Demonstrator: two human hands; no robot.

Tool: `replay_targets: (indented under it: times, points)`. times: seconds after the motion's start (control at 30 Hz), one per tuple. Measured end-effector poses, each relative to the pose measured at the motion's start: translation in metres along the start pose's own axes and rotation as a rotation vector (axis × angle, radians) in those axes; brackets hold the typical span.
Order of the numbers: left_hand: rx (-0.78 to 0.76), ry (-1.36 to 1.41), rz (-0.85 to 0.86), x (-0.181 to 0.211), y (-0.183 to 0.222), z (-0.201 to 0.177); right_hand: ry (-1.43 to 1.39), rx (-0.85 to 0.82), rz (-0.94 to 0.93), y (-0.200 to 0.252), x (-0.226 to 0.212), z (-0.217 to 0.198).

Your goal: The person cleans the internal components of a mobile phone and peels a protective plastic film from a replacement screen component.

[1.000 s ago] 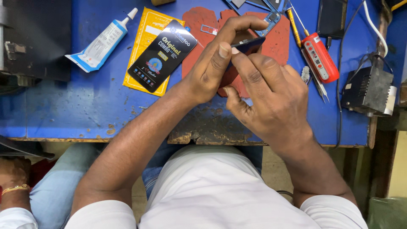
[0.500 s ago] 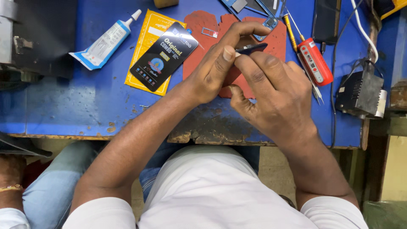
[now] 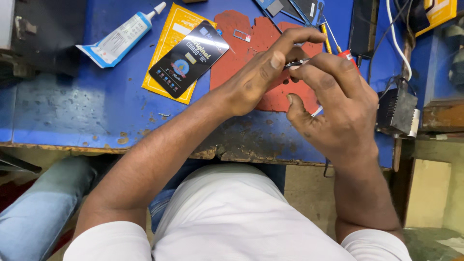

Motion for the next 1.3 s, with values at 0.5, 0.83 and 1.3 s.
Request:
replay_targets:
  times: [0.5, 0.83, 1.3]
  points:
    - [0.073, -0.281, 0.063, -0.003, -0.001, -0.005, 0.193, -0.043, -0.096, 0.0, -0.021, 0.002]
    - [0.025, -0.282, 0.088, 0.001, -0.004, 0.004, 0.37, -0.072, -0.221, -0.013, -0.038, -0.009]
    - [0.065, -0.248, -0.003, -0.018, -0.006, -0.007, 0.162, -0.082, -0.058, -0.006, -0.005, -0.011]
Point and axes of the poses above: each hand's wrist, its own y-axis away from the middle knuckle, its own z-axis out of the palm, x = y × z, the point moved 10 cm from there along -y, towards the middle knuckle, and after that the axes turned 5 degrees about -y, right-handed, at the moved point
